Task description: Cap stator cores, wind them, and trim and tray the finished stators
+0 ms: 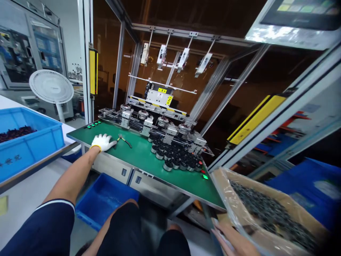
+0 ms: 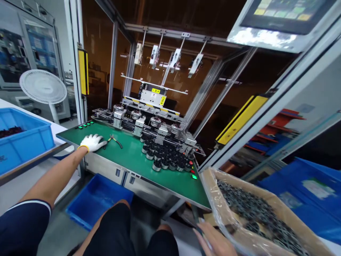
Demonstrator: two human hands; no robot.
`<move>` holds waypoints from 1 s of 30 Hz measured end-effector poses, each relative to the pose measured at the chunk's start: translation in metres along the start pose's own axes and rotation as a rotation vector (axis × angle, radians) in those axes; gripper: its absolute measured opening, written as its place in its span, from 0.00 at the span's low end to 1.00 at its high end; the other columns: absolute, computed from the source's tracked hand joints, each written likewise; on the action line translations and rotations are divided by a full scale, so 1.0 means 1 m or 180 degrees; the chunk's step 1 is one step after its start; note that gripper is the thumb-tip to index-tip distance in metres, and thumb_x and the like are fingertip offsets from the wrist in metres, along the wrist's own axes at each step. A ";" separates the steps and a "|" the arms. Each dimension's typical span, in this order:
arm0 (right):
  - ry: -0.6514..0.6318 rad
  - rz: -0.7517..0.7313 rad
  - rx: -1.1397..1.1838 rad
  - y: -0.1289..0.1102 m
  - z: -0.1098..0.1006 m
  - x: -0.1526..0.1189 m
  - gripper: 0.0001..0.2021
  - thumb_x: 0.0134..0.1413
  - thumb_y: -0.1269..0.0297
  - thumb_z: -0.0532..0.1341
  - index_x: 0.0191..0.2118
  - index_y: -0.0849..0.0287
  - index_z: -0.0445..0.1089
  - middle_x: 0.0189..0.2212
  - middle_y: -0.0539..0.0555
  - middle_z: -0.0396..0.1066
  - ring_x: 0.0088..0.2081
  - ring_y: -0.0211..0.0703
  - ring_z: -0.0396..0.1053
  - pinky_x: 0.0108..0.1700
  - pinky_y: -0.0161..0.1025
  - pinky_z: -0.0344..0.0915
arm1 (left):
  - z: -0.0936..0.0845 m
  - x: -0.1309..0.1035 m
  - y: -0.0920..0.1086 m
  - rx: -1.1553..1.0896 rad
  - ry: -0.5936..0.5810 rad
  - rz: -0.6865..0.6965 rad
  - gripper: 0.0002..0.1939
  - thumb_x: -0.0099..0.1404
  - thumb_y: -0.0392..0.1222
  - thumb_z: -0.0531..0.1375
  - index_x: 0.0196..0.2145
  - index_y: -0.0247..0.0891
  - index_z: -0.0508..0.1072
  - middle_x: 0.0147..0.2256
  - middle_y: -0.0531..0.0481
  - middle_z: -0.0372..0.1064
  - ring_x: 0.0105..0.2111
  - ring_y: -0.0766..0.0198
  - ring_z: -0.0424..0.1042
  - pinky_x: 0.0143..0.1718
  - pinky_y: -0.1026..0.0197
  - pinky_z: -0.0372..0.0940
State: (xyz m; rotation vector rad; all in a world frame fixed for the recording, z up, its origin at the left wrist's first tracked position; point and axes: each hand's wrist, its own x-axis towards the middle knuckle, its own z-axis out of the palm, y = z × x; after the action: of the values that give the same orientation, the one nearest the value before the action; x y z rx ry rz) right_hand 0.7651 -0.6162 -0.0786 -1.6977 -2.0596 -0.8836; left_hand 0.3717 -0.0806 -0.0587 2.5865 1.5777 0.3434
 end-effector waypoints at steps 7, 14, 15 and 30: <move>-0.0138 -0.0494 0.0529 -0.060 0.077 0.191 0.11 0.69 0.65 0.57 0.39 0.62 0.76 0.38 0.61 0.77 0.37 0.49 0.79 0.39 0.44 0.80 | -0.003 0.001 -0.004 -0.0141 0.0069 0.0200 0.31 0.71 0.65 0.48 0.53 0.42 0.78 0.59 0.40 0.73 0.59 0.47 0.70 0.60 0.51 0.63; -0.0838 0.0199 0.0785 -0.108 0.190 0.343 0.21 0.62 0.56 0.68 0.55 0.66 0.73 0.60 0.71 0.67 0.62 0.61 0.66 0.62 0.56 0.68 | -0.009 -0.001 0.000 -0.0264 0.0235 -0.0165 0.27 0.70 0.61 0.51 0.46 0.40 0.80 0.53 0.38 0.77 0.53 0.45 0.75 0.53 0.51 0.68; -0.0918 0.0331 0.0808 -0.119 0.204 0.361 0.26 0.62 0.53 0.69 0.58 0.67 0.72 0.63 0.73 0.64 0.65 0.62 0.63 0.64 0.57 0.65 | -0.010 -0.001 0.002 -0.0275 0.0256 -0.0179 0.25 0.70 0.59 0.51 0.45 0.40 0.81 0.53 0.38 0.77 0.53 0.46 0.75 0.53 0.51 0.68; -0.1644 0.0853 0.1137 -0.131 0.276 0.415 0.32 0.69 0.49 0.57 0.66 0.73 0.65 0.67 0.75 0.59 0.69 0.65 0.59 0.69 0.56 0.56 | -0.006 0.001 0.004 0.0011 0.0353 -0.0571 0.26 0.69 0.62 0.57 0.52 0.41 0.78 0.55 0.42 0.75 0.57 0.52 0.71 0.60 0.53 0.64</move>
State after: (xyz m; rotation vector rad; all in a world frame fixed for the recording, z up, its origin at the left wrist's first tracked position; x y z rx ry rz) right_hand 0.5770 -0.1364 -0.0676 -2.0667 -2.0448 0.0202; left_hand 0.3738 -0.0817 -0.0522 2.4424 1.8314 0.4751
